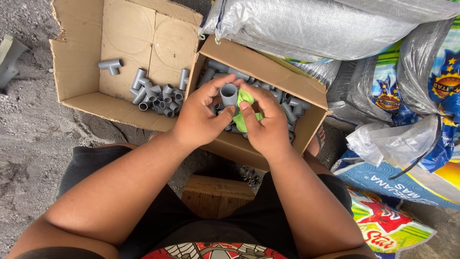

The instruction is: Cleaning grey PVC T-fittings with a green cloth and sorting them into a different box.

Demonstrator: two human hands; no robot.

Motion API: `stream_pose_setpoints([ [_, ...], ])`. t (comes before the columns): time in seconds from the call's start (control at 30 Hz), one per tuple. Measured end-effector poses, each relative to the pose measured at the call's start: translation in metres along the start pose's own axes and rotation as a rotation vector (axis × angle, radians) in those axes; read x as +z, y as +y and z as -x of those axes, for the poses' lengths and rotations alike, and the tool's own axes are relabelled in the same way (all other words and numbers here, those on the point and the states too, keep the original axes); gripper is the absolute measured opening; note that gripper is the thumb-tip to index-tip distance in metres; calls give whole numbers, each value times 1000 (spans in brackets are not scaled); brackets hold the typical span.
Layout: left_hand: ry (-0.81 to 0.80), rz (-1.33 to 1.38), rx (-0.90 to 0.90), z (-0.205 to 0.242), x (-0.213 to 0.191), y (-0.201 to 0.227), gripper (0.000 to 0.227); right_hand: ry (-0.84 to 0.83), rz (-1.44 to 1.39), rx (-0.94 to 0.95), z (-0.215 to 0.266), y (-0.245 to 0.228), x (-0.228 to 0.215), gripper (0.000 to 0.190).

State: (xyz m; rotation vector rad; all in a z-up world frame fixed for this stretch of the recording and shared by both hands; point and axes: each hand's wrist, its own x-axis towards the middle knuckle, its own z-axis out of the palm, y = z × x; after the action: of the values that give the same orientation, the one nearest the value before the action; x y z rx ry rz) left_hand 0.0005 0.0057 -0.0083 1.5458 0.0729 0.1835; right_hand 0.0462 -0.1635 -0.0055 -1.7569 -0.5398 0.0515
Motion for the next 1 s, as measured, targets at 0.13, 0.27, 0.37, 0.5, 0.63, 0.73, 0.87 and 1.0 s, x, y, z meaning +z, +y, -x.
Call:
stream_pose_setpoints([
  [0.13, -3, -153, 75, 0, 4, 11, 57, -154, -229, 192, -2, 17, -8, 52],
  [0.27, -66, -348, 192, 2, 6, 3, 60, -120, -257, 273, -1, 24, -3, 37],
  [0.37, -71, -363, 248, 1, 8, 3, 58, -80, -255, 292, 2, 23, 0, 32],
  [0.5, -65, -291, 245, 1, 5, 9, 53, -73, -221, 326, 3, 33, -3, 29],
  [0.63, -70, -291, 254, 6, 3, 8, 53, -98, -321, 386, 3, 31, -2, 31],
  [0.73, -96, -296, 259, 12, 3, 8, 52, -104, -357, 460, 12, 45, -4, 33],
  [0.87, -164, -385, 344, 16, 4, 13, 51, -137, -305, 539, 21, 41, -10, 32],
  [1.0, -226, -463, 355, 24, 9, 12, 48, -86, -212, 543, 40, 29, -13, 26],
])
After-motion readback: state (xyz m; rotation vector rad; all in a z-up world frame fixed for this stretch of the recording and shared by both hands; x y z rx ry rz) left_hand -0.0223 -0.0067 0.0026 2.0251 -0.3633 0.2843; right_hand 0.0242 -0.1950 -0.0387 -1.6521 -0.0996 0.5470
